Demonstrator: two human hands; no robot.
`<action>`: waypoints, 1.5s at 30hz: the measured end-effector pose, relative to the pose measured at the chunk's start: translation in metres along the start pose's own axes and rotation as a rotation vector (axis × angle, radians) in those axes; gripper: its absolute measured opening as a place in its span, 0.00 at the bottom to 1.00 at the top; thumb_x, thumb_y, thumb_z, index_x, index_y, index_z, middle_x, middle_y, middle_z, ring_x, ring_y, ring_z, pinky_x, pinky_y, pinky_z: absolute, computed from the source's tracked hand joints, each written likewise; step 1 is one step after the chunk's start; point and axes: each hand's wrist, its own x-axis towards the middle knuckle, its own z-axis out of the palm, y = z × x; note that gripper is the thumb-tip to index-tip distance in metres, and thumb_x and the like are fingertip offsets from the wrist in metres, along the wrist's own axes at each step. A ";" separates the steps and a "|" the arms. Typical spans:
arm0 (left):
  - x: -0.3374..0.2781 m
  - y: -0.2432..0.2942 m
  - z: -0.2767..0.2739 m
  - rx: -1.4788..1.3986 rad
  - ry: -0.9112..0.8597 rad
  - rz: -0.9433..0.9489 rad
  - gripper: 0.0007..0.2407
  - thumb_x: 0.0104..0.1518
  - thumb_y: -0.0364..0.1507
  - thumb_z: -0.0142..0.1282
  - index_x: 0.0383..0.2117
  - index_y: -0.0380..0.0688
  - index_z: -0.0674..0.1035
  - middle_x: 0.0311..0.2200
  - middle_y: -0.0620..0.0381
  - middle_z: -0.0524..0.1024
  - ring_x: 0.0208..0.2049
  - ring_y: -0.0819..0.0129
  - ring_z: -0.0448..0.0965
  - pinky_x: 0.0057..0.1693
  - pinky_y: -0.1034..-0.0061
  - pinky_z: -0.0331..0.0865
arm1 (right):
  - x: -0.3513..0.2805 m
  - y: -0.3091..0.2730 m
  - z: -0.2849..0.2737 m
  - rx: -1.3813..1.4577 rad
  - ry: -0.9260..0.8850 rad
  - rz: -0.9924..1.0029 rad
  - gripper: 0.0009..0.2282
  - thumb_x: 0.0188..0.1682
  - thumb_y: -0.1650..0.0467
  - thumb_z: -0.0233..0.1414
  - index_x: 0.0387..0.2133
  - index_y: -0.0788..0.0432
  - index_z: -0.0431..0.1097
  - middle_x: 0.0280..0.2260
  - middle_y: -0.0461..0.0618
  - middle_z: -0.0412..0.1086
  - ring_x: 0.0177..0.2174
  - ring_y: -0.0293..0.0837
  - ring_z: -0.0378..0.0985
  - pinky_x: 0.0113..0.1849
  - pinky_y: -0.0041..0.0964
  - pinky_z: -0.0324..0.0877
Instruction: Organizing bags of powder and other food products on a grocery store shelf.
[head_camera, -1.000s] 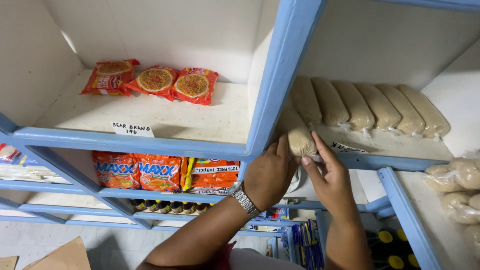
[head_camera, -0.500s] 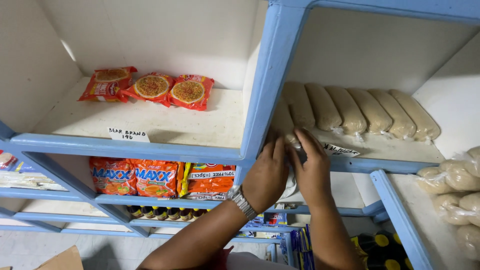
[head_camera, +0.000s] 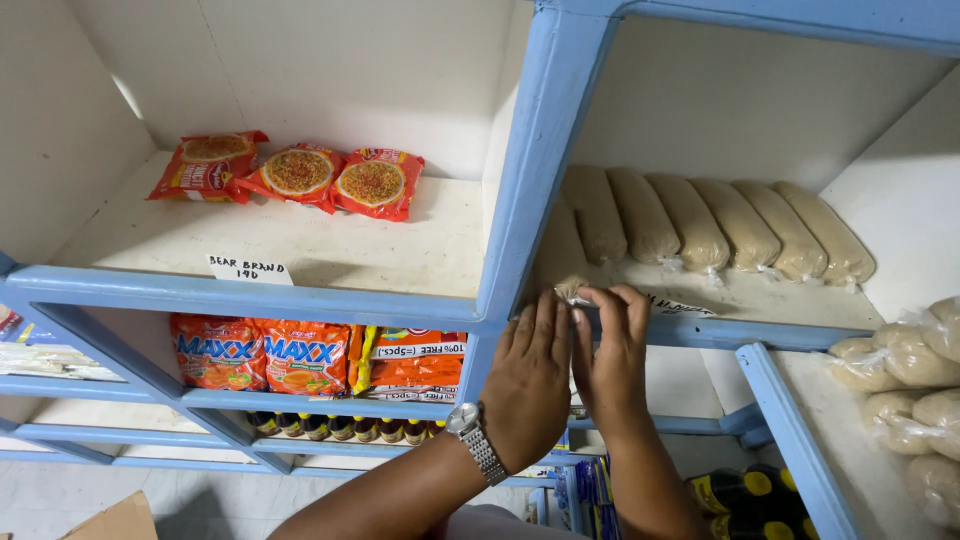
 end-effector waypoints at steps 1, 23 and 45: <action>0.002 0.000 0.003 -0.015 -0.006 -0.013 0.26 0.55 0.24 0.47 0.62 0.21 0.62 0.65 0.24 0.59 0.66 0.37 0.60 0.69 0.53 0.53 | 0.000 0.002 0.001 -0.016 0.007 0.003 0.11 0.54 0.74 0.53 0.49 0.64 0.68 0.51 0.63 0.61 0.50 0.57 0.70 0.51 0.46 0.69; 0.054 -0.041 0.056 -0.491 -0.211 -0.119 0.35 0.53 0.25 0.52 0.67 0.24 0.52 0.66 0.22 0.53 0.71 0.33 0.47 0.72 0.55 0.45 | 0.039 0.010 -0.014 -0.042 -0.286 -0.044 0.29 0.36 0.84 0.53 0.56 0.67 0.63 0.52 0.62 0.64 0.50 0.63 0.70 0.49 0.48 0.68; 0.098 -0.042 0.078 -0.932 -0.121 -0.457 0.37 0.65 0.49 0.39 0.70 0.29 0.44 0.72 0.29 0.40 0.75 0.45 0.32 0.74 0.65 0.30 | 0.050 0.070 0.039 -0.090 -0.247 0.082 0.20 0.52 0.69 0.49 0.58 0.63 0.60 0.54 0.68 0.65 0.53 0.66 0.69 0.52 0.53 0.66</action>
